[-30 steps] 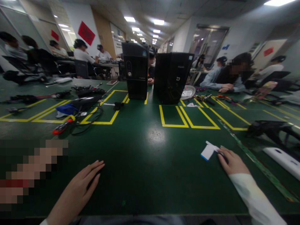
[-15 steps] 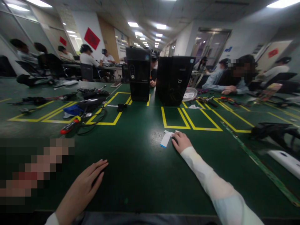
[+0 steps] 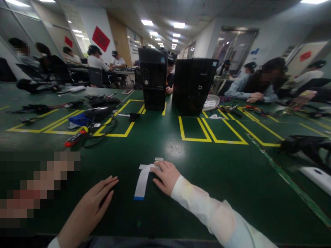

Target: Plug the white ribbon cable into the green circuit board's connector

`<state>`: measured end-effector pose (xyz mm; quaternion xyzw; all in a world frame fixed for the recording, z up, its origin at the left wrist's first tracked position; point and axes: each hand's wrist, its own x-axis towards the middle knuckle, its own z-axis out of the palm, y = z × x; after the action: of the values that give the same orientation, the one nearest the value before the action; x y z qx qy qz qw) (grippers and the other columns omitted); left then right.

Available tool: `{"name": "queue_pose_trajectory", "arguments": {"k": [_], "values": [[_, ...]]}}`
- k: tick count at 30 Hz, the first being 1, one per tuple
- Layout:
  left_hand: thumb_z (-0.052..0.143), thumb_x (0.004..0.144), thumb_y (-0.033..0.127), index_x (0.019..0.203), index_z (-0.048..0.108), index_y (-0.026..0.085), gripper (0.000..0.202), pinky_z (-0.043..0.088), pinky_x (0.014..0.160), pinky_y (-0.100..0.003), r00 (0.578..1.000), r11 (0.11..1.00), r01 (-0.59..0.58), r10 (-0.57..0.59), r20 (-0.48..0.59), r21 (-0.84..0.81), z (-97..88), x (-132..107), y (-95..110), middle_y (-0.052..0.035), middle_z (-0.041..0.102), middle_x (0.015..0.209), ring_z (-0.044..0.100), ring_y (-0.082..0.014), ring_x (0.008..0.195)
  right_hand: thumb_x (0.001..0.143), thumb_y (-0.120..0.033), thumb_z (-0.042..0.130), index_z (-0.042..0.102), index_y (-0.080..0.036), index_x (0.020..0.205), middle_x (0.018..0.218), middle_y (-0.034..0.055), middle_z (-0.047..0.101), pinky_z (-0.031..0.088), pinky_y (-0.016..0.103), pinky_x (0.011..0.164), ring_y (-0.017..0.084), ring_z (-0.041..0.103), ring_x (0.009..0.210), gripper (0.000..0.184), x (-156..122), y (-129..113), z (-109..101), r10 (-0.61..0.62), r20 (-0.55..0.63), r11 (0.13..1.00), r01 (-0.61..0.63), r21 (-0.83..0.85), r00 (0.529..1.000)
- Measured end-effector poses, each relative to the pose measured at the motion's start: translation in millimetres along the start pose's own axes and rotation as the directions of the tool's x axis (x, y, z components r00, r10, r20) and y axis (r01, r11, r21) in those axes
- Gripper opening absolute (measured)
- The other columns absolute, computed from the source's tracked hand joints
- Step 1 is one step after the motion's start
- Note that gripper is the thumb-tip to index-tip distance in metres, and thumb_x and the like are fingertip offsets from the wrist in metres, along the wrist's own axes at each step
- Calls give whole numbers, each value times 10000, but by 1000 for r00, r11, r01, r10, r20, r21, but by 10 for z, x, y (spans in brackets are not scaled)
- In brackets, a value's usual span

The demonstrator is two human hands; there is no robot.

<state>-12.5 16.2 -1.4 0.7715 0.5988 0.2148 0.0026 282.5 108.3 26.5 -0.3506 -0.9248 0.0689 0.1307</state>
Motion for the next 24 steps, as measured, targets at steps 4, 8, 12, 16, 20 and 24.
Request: {"name": "queue_pose_trajectory", "arguments": {"k": [4, 8, 12, 16, 20, 24], "values": [[394, 937, 367, 1287, 526, 238, 396, 422, 1017, -482, 1000, 1000, 7, -7, 24, 11, 5, -7, -2, -77, 527, 1348, 516, -269, 1213, 875, -439, 488, 463, -194, 1359, 1363, 117, 458, 361, 458, 996, 278, 407, 1219, 543, -15, -155, -63, -76, 83, 995, 71, 65, 994], [393, 936, 364, 1279, 533, 244, 389, 420, 1025, -475, 1000, 1000, 5, -5, 12, -12, 5, -5, 0, -67, 528, 1347, 513, -262, 1216, 838, -570, 487, 423, -179, 1391, 1388, 136, 431, 339, 478, 1000, 300, 387, 1229, 680, -16, -260, -63, -131, 118, 986, 117, 117, 984], [393, 931, 370, 1271, 540, 241, 393, 424, 1018, -490, 1000, 1000, 5, -5, 4, -22, 10, -2, -12, -68, 538, 1336, 513, -274, 1215, 828, -620, 465, 391, -169, 1409, 1407, 147, 410, 322, 476, 1009, 304, 380, 1238, 738, 8, -375, 9, -175, 124, 976, 155, 155, 977], [398, 933, 368, 1277, 534, 244, 390, 413, 1030, -488, 1000, 1000, 4, -4, 20, -29, 20, -1, -29, -64, 527, 1348, 503, -268, 1226, 831, -648, 442, 386, -170, 1405, 1412, 152, 406, 315, 476, 1007, 296, 387, 1228, 749, 22, -462, 79, -218, 95, 964, 200, 173, 971], [409, 933, 360, 1272, 535, 238, 381, 403, 1044, -469, 1000, 999, -1, 1, 15, -38, 25, 2, -32, -62, 538, 1335, 491, -255, 1238, 841, -645, 426, 402, -169, 1391, 1405, 144, 417, 314, 481, 1000, 295, 395, 1218, 728, 7, -488, 92, -231, 97, 963, 213, 167, 968], [409, 932, 355, 1258, 548, 235, 374, 415, 1033, -467, 1000, 999, 6, -6, 10, -32, 17, 3, -18, -62, 532, 1343, 500, -256, 1229, 863, -609, 415, 415, -202, 1381, 1406, 121, 415, 353, 452, 973, 278, 405, 1217, 658, 2, -403, 29, -254, 46, 958, 244, 152, 966]]}}
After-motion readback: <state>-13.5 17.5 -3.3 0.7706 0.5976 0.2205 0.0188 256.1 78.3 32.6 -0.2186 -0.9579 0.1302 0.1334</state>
